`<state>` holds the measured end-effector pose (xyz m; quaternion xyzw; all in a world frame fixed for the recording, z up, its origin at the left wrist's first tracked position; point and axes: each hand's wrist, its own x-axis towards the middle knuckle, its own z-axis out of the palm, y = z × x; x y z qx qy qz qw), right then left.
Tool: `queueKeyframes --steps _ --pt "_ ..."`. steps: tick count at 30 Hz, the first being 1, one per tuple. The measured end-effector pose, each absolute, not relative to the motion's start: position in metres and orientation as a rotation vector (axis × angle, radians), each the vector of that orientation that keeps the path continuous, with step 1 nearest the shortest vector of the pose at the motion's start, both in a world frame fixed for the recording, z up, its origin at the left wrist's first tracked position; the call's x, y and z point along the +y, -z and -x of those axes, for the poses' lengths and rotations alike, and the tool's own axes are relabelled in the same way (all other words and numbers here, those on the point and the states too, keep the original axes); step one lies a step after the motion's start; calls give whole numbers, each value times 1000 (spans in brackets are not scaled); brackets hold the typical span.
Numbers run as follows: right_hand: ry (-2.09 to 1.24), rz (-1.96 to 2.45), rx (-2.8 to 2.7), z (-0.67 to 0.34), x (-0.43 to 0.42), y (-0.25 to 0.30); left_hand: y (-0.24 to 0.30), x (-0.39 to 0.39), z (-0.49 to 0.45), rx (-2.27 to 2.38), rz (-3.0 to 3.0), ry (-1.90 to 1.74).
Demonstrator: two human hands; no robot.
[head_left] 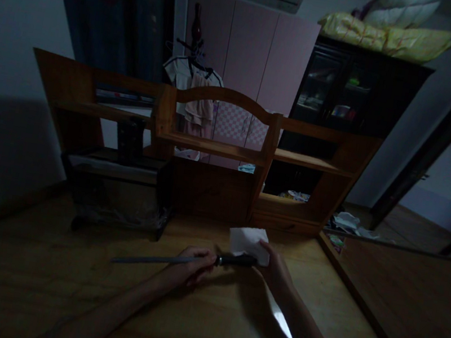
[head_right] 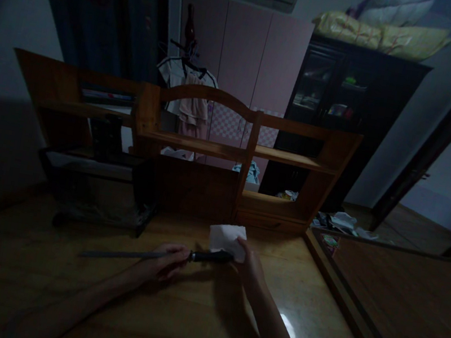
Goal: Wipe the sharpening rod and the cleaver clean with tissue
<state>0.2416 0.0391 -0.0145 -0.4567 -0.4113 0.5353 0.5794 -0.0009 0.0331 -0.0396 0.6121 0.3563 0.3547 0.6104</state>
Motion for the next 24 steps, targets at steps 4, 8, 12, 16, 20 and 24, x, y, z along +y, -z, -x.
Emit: queueKeyframes --steps 4,8,12,16,20,24 --pt "-1424 1114 -1041 -234 28 13 36 28 0 813 -1437 -787" --pt "-1536 1181 -1293 -232 17 10 33 31 1 804 -1374 -751" --pt "-1500 1226 -1448 -229 11 7 34 35 2 804 -1311 -712" --pt "-1458 1227 -1447 -222 7 0 37 34 1 748 -1263 -699" --pt "-1361 1199 -1473 -216 3 -7 33 31 1 645 -1135 -709" --pt "-1204 1133 -1518 -212 -2 -4 26 28 3 650 -916 -703"
